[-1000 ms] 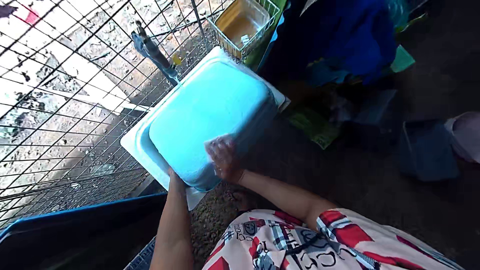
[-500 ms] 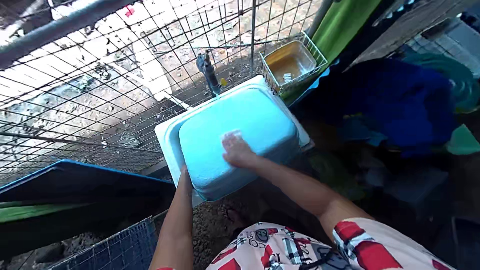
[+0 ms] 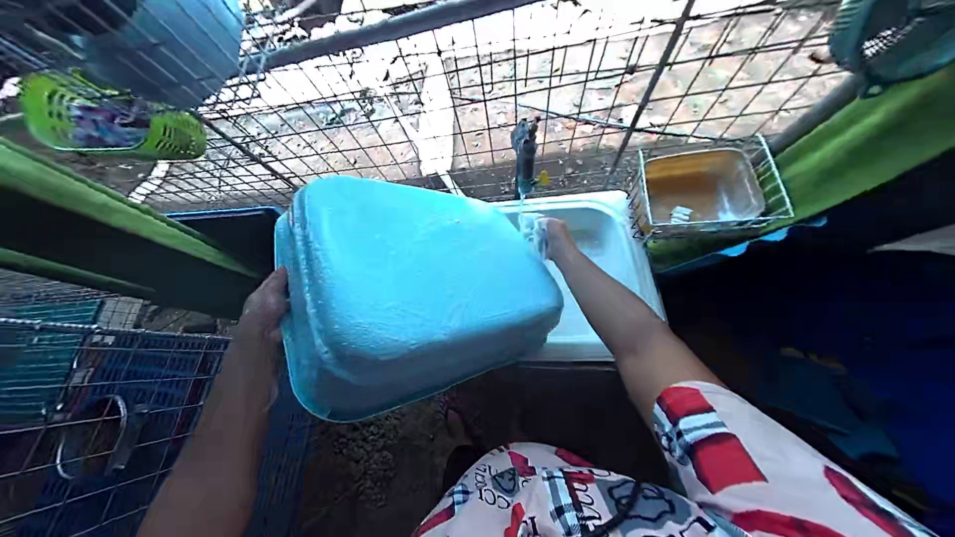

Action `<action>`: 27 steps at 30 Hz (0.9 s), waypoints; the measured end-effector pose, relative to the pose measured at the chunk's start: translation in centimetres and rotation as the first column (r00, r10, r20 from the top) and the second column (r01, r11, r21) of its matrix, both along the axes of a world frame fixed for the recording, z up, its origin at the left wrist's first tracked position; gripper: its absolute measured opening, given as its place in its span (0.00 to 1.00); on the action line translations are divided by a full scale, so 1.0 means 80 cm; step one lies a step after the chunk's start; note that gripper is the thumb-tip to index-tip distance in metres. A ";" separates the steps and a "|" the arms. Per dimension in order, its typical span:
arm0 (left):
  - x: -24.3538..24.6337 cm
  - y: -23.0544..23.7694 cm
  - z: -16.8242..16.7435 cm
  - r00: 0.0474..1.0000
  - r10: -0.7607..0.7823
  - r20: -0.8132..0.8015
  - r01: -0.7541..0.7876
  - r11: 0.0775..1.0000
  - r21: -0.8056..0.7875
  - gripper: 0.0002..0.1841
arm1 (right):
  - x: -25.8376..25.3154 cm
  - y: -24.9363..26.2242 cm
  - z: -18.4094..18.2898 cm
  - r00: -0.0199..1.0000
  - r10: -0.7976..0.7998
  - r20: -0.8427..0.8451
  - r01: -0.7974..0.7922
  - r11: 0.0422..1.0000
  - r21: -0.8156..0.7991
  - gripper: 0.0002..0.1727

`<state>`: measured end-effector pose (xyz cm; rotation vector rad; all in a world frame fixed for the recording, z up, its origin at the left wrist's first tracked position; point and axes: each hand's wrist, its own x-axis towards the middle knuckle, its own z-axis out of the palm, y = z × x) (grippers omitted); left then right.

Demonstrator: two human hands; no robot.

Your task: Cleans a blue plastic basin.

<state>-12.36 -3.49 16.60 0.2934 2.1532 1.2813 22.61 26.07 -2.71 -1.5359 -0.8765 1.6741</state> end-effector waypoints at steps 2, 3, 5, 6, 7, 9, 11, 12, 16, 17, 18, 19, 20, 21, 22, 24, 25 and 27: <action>0.003 -0.005 0.049 0.996 0.000 -0.084 0.004 0.999 0.039 0.24 | -0.028 0.016 -0.005 0.916 -0.159 -0.367 0.140 0.987 -0.076 0.21; 0.014 -0.005 0.076 0.991 -0.006 -0.136 0.011 0.999 0.040 0.23 | -0.038 0.023 -0.004 0.843 -0.185 -0.505 0.168 0.983 -0.079 0.22; 0.043 -0.002 0.130 0.974 -0.033 -0.225 0.040 0.999 0.024 0.24 | -0.054 0.037 -0.004 0.706 -0.091 -0.702 0.107 0.994 -0.021 0.22; 0.056 0.000 0.149 0.963 -0.047 -0.265 0.053 0.998 0.016 0.23 | -0.060 0.037 -0.003 0.692 -0.004 -0.722 0.041 0.999 0.034 0.24; 0.064 0.003 0.161 0.953 -0.067 -0.295 0.074 0.997 0.010 0.23 | -0.068 0.029 0.012 0.739 0.080 -0.669 -0.037 0.996 0.079 0.22; 0.060 0.004 0.169 0.939 -0.131 -0.318 0.145 0.989 0.020 0.26 | -0.084 0.003 0.039 0.793 0.330 -0.512 -0.248 0.943 0.223 0.24; 0.045 0.004 0.159 0.936 -0.180 -0.303 0.198 0.980 0.030 0.28 | -0.110 -0.035 0.093 0.741 0.469 -0.481 -0.342 0.880 0.331 0.23; 0.039 0.002 0.154 0.932 -0.198 -0.305 0.221 0.975 0.040 0.28 | -0.120 -0.058 0.133 0.738 0.492 -0.461 -0.337 0.861 0.380 0.22; 0.040 -0.007 0.151 0.930 -0.225 -0.291 0.264 0.959 0.100 0.29 | -0.154 -0.183 0.306 0.895 0.433 -0.110 -0.169 0.555 0.814 0.17; 0.044 -0.009 0.152 0.934 -0.215 -0.284 0.255 0.961 0.111 0.30 | -0.161 -0.208 0.325 0.889 0.456 0.048 -0.202 0.294 0.934 0.16; 0.048 -0.012 0.155 0.938 -0.210 -0.275 0.254 0.958 0.132 0.30 | -0.169 -0.234 0.338 0.865 0.443 0.235 -0.271 0.020 0.962 0.13; 0.049 -0.014 0.154 0.935 -0.212 -0.283 0.259 0.956 0.140 0.31 | -0.178 -0.260 0.344 0.809 0.412 0.420 -0.366 -0.208 0.907 0.12; 0.049 -0.018 0.151 0.925 -0.231 -0.303 0.278 0.953 0.122 0.31 | -0.185 -0.283 0.344 0.716 0.358 0.599 -0.467 -0.393 0.792 0.12; 0.049 -0.023 0.146 0.901 -0.274 -0.337 0.320 0.943 0.088 0.31 | -0.193 -0.299 0.343 0.599 0.298 0.743 -0.549 -0.523 0.652 0.13; 0.049 -0.027 0.139 0.861 -0.323 -0.393 0.368 0.929 0.044 0.31 | -0.200 -0.304 0.346 0.492 0.271 0.827 -0.597 -0.587 0.547 0.13; 0.055 -0.031 0.125 0.785 -0.393 -0.478 0.465 0.885 0.036 0.26 | -0.220 -0.278 0.355 0.399 0.315 0.861 -0.624 -0.595 0.507 0.11; 0.058 -0.029 0.120 0.775 -0.406 -0.484 0.496 0.866 0.068 0.24 | -0.229 -0.256 0.360 0.407 0.348 0.844 -0.619 -0.574 0.536 0.09; 0.056 -0.026 0.113 0.760 -0.444 -0.474 0.560 0.818 0.133 0.24 | -0.231 -0.215 0.374 0.538 0.337 0.773 -0.626 -0.454 0.634 0.07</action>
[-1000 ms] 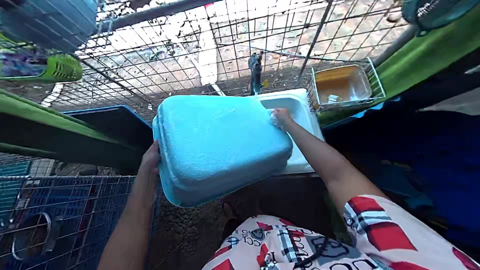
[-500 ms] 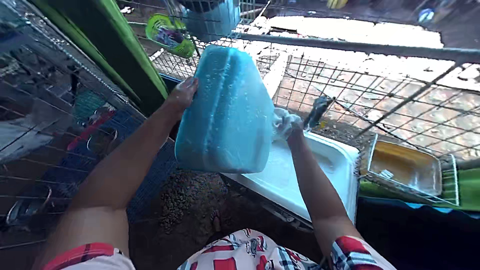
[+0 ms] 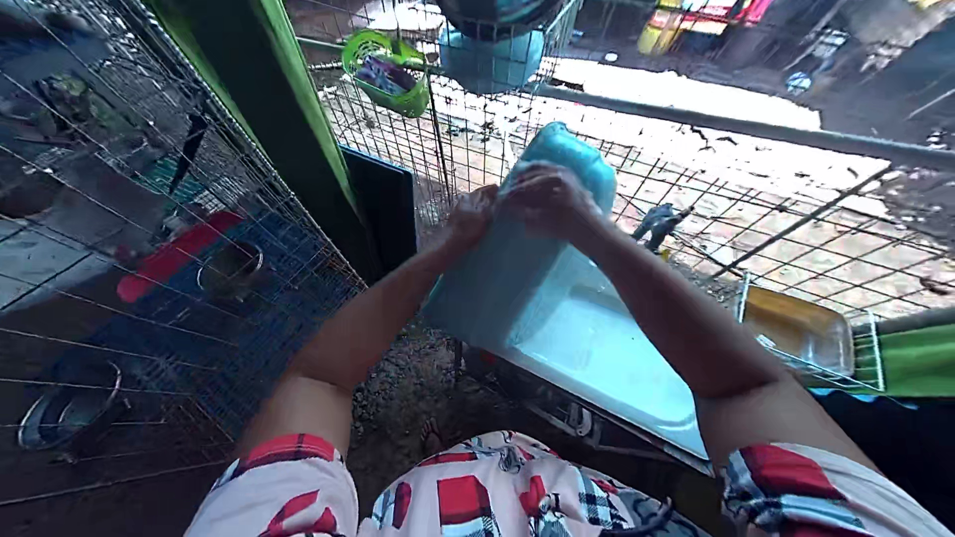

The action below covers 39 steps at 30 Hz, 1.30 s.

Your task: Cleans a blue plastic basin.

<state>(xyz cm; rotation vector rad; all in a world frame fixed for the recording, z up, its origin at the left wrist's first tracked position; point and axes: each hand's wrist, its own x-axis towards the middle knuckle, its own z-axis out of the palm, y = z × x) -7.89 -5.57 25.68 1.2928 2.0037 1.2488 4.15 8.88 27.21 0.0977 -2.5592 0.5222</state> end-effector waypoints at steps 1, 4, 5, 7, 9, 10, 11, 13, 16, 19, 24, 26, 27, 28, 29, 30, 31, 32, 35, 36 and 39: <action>-0.003 0.003 0.002 0.999 -0.037 0.008 0.037 0.999 0.003 0.25 | 0.005 0.009 0.007 0.992 -0.118 -0.037 0.119 0.993 0.002 0.09; -0.012 0.026 0.002 0.993 -0.105 -0.056 0.106 0.994 0.008 0.24 | 0.025 -0.047 -0.022 0.962 -0.261 -0.079 0.268 0.960 0.086 0.14; -0.017 0.033 0.004 0.990 -0.125 -0.066 0.125 0.992 -0.001 0.25 | 0.028 -0.084 -0.050 0.974 -0.217 -0.060 0.223 0.964 0.142 0.14; -0.023 0.043 0.008 0.982 -0.175 -0.065 0.174 0.985 -0.012 0.25 | 0.030 -0.137 -0.093 0.997 -0.068 -0.036 0.074 0.974 0.214 0.12; -0.029 0.051 0.009 0.975 -0.213 -0.067 0.213 0.977 -0.004 0.24 | 0.020 -0.128 -0.088 0.997 -0.041 -0.069 0.056 0.971 0.233 0.08; -0.033 0.053 0.011 0.974 -0.220 -0.043 0.220 0.975 -0.004 0.24 | 0.015 -0.102 -0.068 0.991 -0.117 -0.067 0.129 0.967 0.221 0.10; -0.038 0.056 0.010 0.975 -0.221 -0.004 0.221 0.975 -0.002 0.25 | 0.013 -0.067 -0.040 0.972 -0.231 -0.038 0.234 0.952 0.198 0.13; -0.044 0.060 0.005 0.971 -0.218 0.097 0.221 0.975 -0.018 0.26 | 0.013 0.007 0.006 0.886 -0.463 0.021 0.457 0.881 0.125 0.17; -0.048 0.072 0.000 0.958 -0.211 0.193 0.220 0.975 -0.026 0.25 | -0.009 0.020 0.021 0.737 -0.670 0.087 0.660 0.742 0.120 0.22; -0.053 0.098 0.000 0.947 -0.244 0.209 0.245 0.969 0.021 0.22 | -0.030 -0.095 -0.046 0.822 -0.566 0.069 0.551 0.820 0.158 0.21; -0.054 0.113 -0.001 0.975 -0.213 0.066 0.215 0.976 -0.023 0.25 | -0.014 -0.093 -0.071 0.889 -0.459 0.010 0.451 0.877 0.166 0.18; -0.059 0.111 -0.012 0.979 -0.198 -0.046 0.197 0.980 -0.017 0.27 | 0.004 -0.001 -0.024 0.802 -0.592 0.074 0.583 0.804 0.120 0.20; -0.060 0.107 -0.015 0.979 -0.191 -0.068 0.190 0.981 -0.027 0.29 | 0.013 0.035 0.001 0.732 -0.664 0.157 0.666 0.745 0.046 0.22; -0.060 0.102 -0.015 0.980 -0.182 -0.084 0.179 0.983 -0.040 0.30 | 0.020 0.058 0.024 0.660 -0.709 0.249 0.742 0.668 -0.063 0.23; -0.059 0.099 -0.016 0.979 -0.170 -0.114 0.166 0.985 -0.050 0.30 | 0.022 0.066 0.039 0.606 -0.729 0.317 0.790 0.596 -0.140 0.25; -0.059 0.095 -0.016 0.975 -0.165 -0.150 0.156 0.985 -0.075 0.29 | 0.019 0.058 0.043 0.576 -0.743 0.341 0.812 0.570 -0.128 0.26; -0.059 0.089 -0.014 0.969 -0.162 -0.188 0.143 0.983 -0.114 0.29 | 0.009 0.035 0.037 0.567 -0.764 0.308 0.808 0.588 -0.031 0.28; -0.059 0.081 -0.011 0.962 -0.158 -0.224 0.128 0.981 -0.143 0.29 | -0.003 0.002 0.025 0.591 -0.764 0.260 0.778 0.624 0.064 0.33; -0.062 0.048 -0.016 0.941 -0.150 -0.303 0.109 0.983 -0.149 0.22 | -0.031 -0.075 -0.012 0.716 -0.673 0.187 0.645 0.740 0.190 0.34; -0.065 0.036 -0.021 0.931 -0.139 -0.339 0.098 0.986 -0.135 0.23 | -0.032 -0.075 -0.007 0.723 -0.662 0.196 0.637 0.749 0.182 0.35; -0.067 -0.005 -0.040 0.927 -0.097 -0.361 0.076 0.995 -0.072 0.26 | -0.014 -0.027 0.047 0.696 -0.617 0.367 0.658 0.752 0.017 0.35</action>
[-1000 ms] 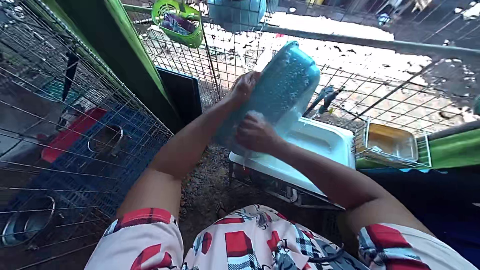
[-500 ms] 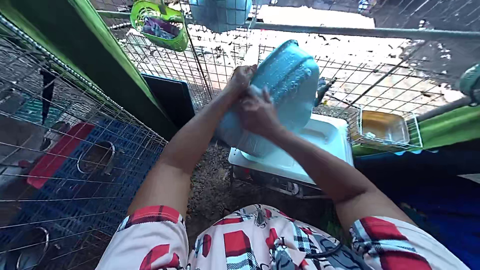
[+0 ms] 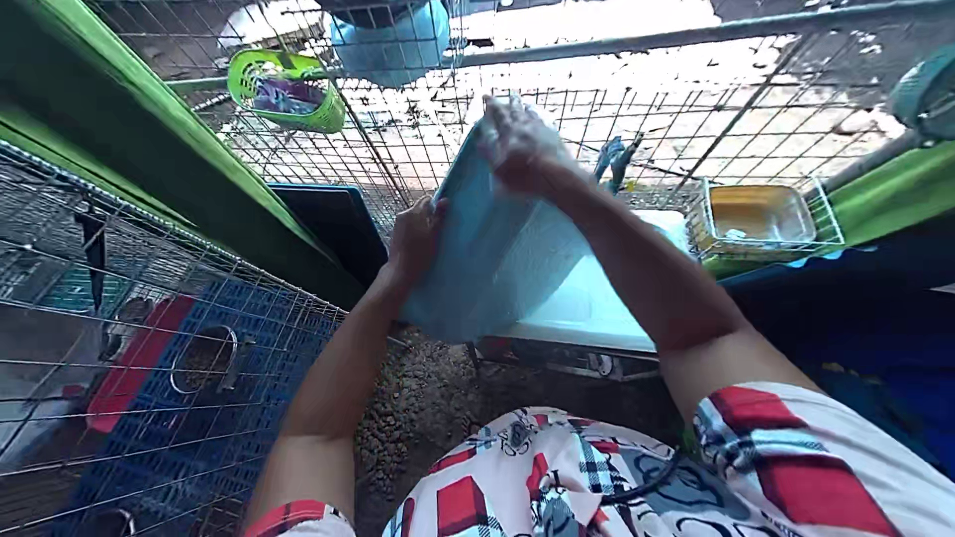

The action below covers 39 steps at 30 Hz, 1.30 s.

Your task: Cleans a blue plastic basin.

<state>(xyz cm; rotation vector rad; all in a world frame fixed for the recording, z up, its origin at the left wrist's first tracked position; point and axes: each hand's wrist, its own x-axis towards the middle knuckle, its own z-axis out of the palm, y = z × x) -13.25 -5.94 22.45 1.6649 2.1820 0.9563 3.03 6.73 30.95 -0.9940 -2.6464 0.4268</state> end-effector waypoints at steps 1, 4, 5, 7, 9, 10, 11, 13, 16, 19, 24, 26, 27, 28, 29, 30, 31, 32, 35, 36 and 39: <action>-0.001 -0.012 -0.010 1.000 0.008 0.006 -0.008 0.999 0.037 0.25 | 0.010 0.016 0.014 0.998 0.022 -0.052 -0.030 0.986 -0.167 0.30; -0.010 -0.047 -0.060 1.000 -0.003 -0.005 0.004 0.981 0.194 0.20 | 0.031 0.047 -0.010 0.965 -0.002 -0.263 -0.144 0.831 -0.537 0.27; -0.011 -0.055 -0.075 1.000 -0.011 -0.015 0.014 0.971 0.240 0.19 | 0.031 0.050 -0.024 0.958 -0.047 -0.281 -0.122 0.824 -0.553 0.29; -0.001 -0.064 -0.082 0.999 -0.021 -0.024 0.028 0.948 0.317 0.20 | 0.031 0.039 -0.034 0.948 -0.118 -0.296 -0.054 0.855 -0.515 0.30; 0.022 -0.066 -0.037 1.000 0.000 -0.020 0.006 0.956 0.293 0.24 | 0.018 0.002 -0.018 0.977 -0.074 -0.202 -0.026 0.892 -0.451 0.26; 0.030 -0.064 -0.007 1.000 0.018 -0.016 -0.013 0.964 0.266 0.25 | 0.005 -0.026 -0.014 0.990 -0.002 -0.139 -0.051 0.927 -0.372 0.23; 0.032 -0.060 0.019 0.999 0.032 -0.003 -0.030 0.966 0.256 0.25 | -0.008 -0.060 -0.012 0.991 0.090 -0.101 -0.112 0.963 -0.247 0.17; 0.024 -0.057 0.041 0.993 0.075 0.088 -0.093 0.969 0.230 0.28 | -0.032 -0.121 -0.023 0.976 0.148 -0.158 -0.163 0.982 -0.091 0.12; 0.005 -0.086 0.008 0.979 0.114 0.167 -0.148 0.966 0.212 0.31 | -0.023 -0.127 -0.082 0.917 0.259 -0.302 -0.267 0.964 0.016 0.16; -0.024 -0.121 -0.011 0.971 0.137 0.196 -0.186 0.949 0.255 0.27 | 0.048 -0.030 -0.128 0.886 0.217 -0.410 -0.175 0.975 0.138 0.18; -0.024 -0.131 0.018 0.999 0.009 0.036 -0.016 0.983 0.185 0.22 | 0.103 0.083 -0.150 0.830 -0.480 -0.285 0.471 0.876 -0.103 0.33; -0.020 -0.115 0.027 0.998 0.013 0.062 -0.023 0.986 0.167 0.18 | 0.045 0.014 -0.136 0.862 -0.400 -0.312 0.429 0.903 0.026 0.35; -0.019 -0.109 0.027 0.995 0.026 0.099 -0.041 0.988 0.147 0.16 | 0.009 -0.038 -0.134 0.882 -0.308 -0.358 0.365 0.925 0.105 0.32; -0.020 -0.104 0.021 0.988 0.040 0.147 -0.059 0.990 0.129 0.15 | -0.021 -0.095 -0.133 0.883 -0.202 -0.424 0.274 0.955 0.114 0.29; -0.024 -0.103 0.013 0.980 0.048 0.192 -0.072 0.990 0.118 0.14 | -0.040 -0.144 -0.133 0.875 -0.076 -0.478 0.147 0.983 0.113 0.27; -0.030 -0.104 0.006 0.972 0.053 0.230 -0.081 0.990 0.114 0.14 | -0.051 -0.171 -0.137 0.854 0.034 -0.519 0.034 0.992 0.122 0.25; -0.038 -0.108 0.000 0.966 0.063 0.250 -0.090 0.991 0.100 0.15 | -0.055 -0.174 -0.144 0.819 0.105 -0.564 -0.026 0.989 0.146 0.23; -0.047 -0.111 -0.007 0.958 0.087 0.272 -0.115 0.990 0.087 0.17 | -0.052 -0.153 -0.153 0.796 0.135 -0.591 -0.037 0.984 0.175 0.21; -0.074 -0.125 -0.023 0.915 0.154 0.373 -0.198 0.977 0.082 0.15 | -0.013 -0.006 -0.171 0.800 -0.012 -0.600 0.159 0.968 0.193 0.20; -0.078 -0.129 -0.025 0.903 0.157 0.400 -0.209 0.974 0.089 0.14 | 0.004 0.044 -0.169 0.829 -0.125 -0.546 0.225 0.967 0.119 0.23; -0.073 -0.123 -0.020 0.912 0.153 0.381 -0.196 0.978 0.075 0.14 | 0.009 0.095 -0.131 0.886 -0.338 -0.317 0.339 0.939 -0.056 0.29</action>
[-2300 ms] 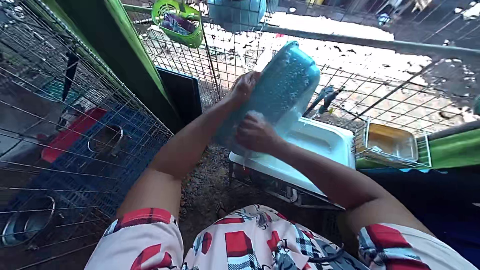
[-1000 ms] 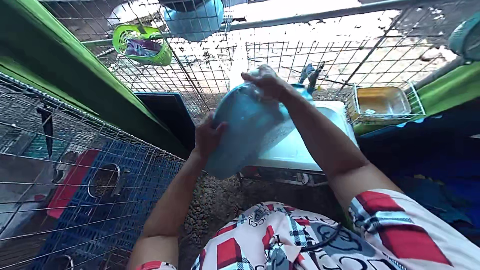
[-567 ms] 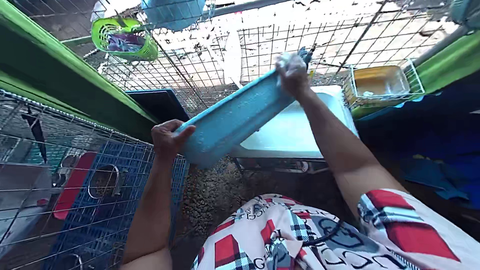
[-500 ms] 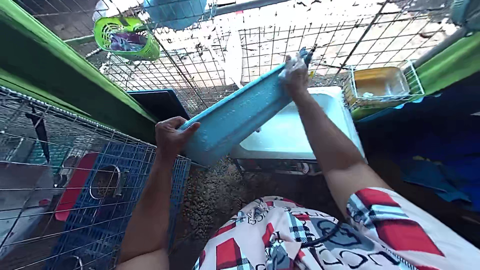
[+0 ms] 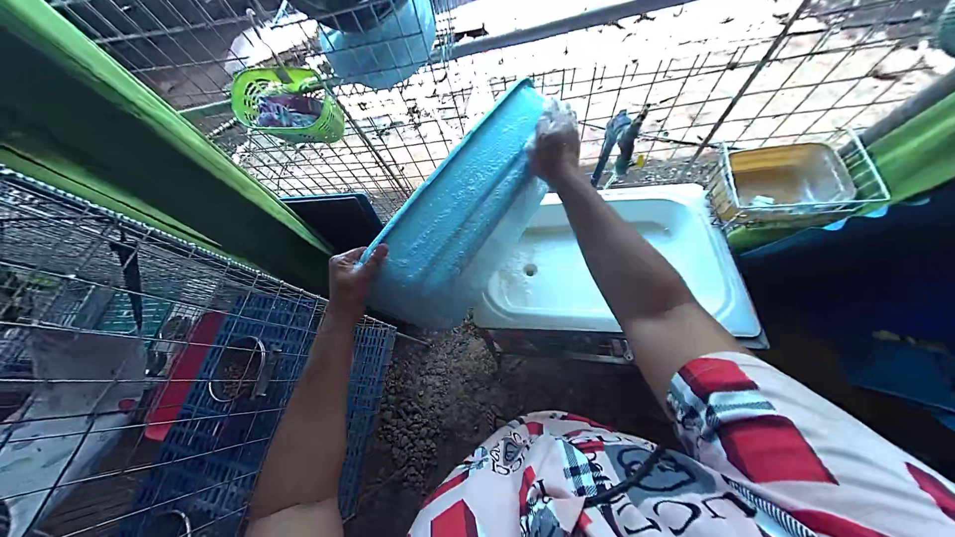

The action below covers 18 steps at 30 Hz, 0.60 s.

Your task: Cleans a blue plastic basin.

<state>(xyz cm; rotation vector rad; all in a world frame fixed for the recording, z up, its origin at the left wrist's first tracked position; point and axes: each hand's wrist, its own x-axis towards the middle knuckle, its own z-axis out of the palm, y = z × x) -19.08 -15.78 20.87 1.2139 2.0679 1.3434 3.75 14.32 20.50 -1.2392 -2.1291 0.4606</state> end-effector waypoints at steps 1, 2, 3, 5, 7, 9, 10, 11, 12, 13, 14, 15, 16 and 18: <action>0.003 0.006 0.002 1.000 -0.009 -0.005 0.009 1.000 -0.014 0.15 | -0.020 -0.028 0.001 0.999 0.029 0.041 -0.032 0.996 0.084 0.30; 0.005 0.013 0.003 1.000 -0.019 -0.009 0.019 1.000 -0.023 0.16 | -0.047 -0.071 0.000 0.995 0.094 0.042 -0.100 0.979 0.176 0.32; 0.008 0.019 0.004 0.999 -0.034 -0.008 0.033 0.999 -0.033 0.17 | -0.072 -0.129 0.002 0.983 0.182 0.024 -0.183 0.965 0.188 0.37; 0.012 0.021 0.001 0.997 -0.081 -0.013 0.081 0.997 -0.015 0.14 | -0.098 -0.223 0.005 0.922 0.387 -0.030 -0.377 0.911 0.170 0.41; 0.012 0.012 -0.001 0.996 -0.072 -0.049 0.071 0.997 -0.028 0.14 | -0.097 -0.219 0.011 0.894 0.448 0.005 -0.443 0.883 0.156 0.36; 0.012 0.001 -0.004 0.995 -0.058 -0.078 0.055 0.998 -0.035 0.13 | -0.075 -0.137 0.024 0.910 0.390 0.140 -0.409 0.899 0.158 0.28; 0.010 -0.006 -0.009 0.996 -0.051 -0.076 0.051 0.999 -0.003 0.12 | -0.059 -0.084 0.027 0.919 0.351 0.180 -0.382 0.906 0.183 0.25; 0.009 -0.013 -0.014 0.997 -0.048 -0.063 0.051 0.998 0.039 0.11 | -0.040 -0.033 0.028 0.929 0.311 0.201 -0.355 0.903 0.243 0.22; 0.007 -0.019 -0.020 0.998 -0.048 -0.049 0.052 0.995 0.085 0.10 | -0.021 0.017 0.030 0.937 0.287 0.200 -0.334 0.903 0.269 0.20; 0.006 -0.023 -0.026 0.998 -0.045 -0.035 0.049 0.991 0.125 0.10 | -0.003 0.060 0.032 0.940 0.301 0.160 -0.331 0.919 0.214 0.19; 0.004 -0.025 -0.031 0.999 -0.037 -0.020 0.040 0.986 0.162 0.09 | 0.011 0.093 0.036 0.940 0.339 0.030 -0.340 0.939 0.050 0.20; 0.002 -0.029 -0.037 1.000 -0.026 -0.001 0.025 0.981 0.193 0.10 | 0.022 0.116 0.036 0.919 0.335 -0.206 -0.368 0.918 -0.148 0.20; -0.001 -0.035 -0.044 1.000 -0.013 0.024 0.007 0.976 0.217 0.11 | 0.027 0.129 0.027 0.855 0.246 -0.457 -0.416 0.851 -0.319 0.21; -0.009 -0.042 -0.055 0.999 0.002 0.047 -0.015 0.964 0.266 0.12 | 0.032 0.133 0.032 0.746 0.161 -0.646 -0.504 0.770 -0.391 0.18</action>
